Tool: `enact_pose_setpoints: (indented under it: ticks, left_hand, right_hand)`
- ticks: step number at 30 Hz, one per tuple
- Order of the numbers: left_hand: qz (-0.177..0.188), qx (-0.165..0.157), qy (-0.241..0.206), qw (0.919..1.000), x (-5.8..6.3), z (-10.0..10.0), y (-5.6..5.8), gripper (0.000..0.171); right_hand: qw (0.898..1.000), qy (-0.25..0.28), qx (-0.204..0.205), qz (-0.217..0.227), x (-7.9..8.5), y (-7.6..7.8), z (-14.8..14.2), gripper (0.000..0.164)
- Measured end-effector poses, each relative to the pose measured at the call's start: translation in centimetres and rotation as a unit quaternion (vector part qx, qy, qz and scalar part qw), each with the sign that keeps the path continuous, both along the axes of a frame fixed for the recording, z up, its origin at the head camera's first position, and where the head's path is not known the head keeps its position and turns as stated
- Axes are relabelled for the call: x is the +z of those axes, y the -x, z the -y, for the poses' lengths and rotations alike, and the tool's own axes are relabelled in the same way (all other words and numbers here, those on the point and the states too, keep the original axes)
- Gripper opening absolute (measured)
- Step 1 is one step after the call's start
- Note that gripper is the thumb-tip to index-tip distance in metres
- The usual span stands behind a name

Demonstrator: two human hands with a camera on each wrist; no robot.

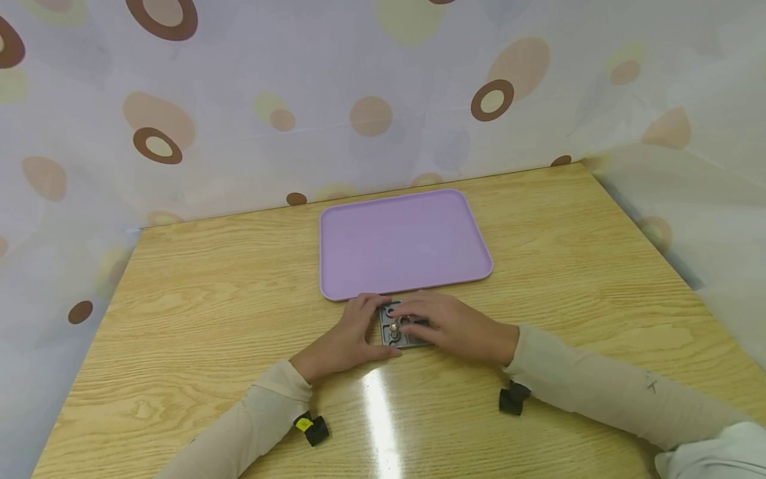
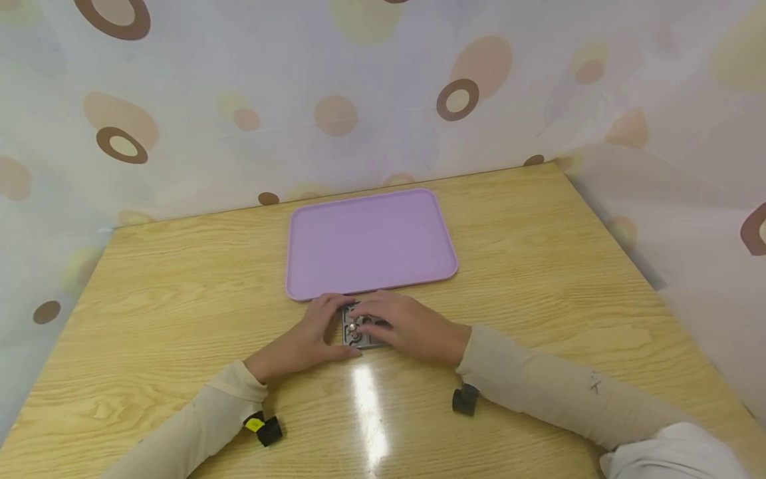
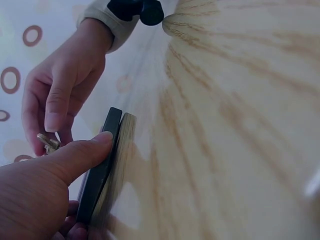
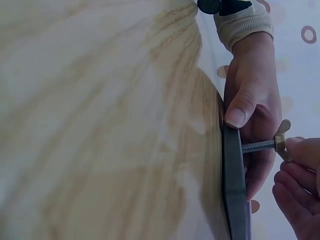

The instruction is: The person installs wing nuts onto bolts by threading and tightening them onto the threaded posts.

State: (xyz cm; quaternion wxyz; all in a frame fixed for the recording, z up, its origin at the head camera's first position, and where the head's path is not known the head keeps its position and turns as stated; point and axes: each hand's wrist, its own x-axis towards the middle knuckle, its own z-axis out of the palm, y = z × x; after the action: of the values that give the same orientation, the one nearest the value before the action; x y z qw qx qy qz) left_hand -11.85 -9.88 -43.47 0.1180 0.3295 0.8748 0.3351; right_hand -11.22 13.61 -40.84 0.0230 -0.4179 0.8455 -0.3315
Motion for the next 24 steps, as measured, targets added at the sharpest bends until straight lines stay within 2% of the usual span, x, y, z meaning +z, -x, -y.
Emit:
enact_pose_setpoints:
  ticks: [6,13,24]
  left_hand:
    - [0.004,0.004,0.005,1.0000,-0.03,-0.03,0.08,0.085]
    - [0.005,0.002,0.005,1.0000,-0.13,0.03,0.20,0.085]
    - [0.010,0.004,0.005,0.9999,-0.31,0.06,0.24,0.086]
  right_hand:
    - [1.000,0.011,-0.001,-0.007,0.10,0.06,-0.26,0.025]
    - [0.999,0.036,0.018,-0.026,-0.18,0.25,-0.45,0.019]
    - [0.998,0.044,0.030,-0.017,-0.24,0.05,-0.34,0.017]
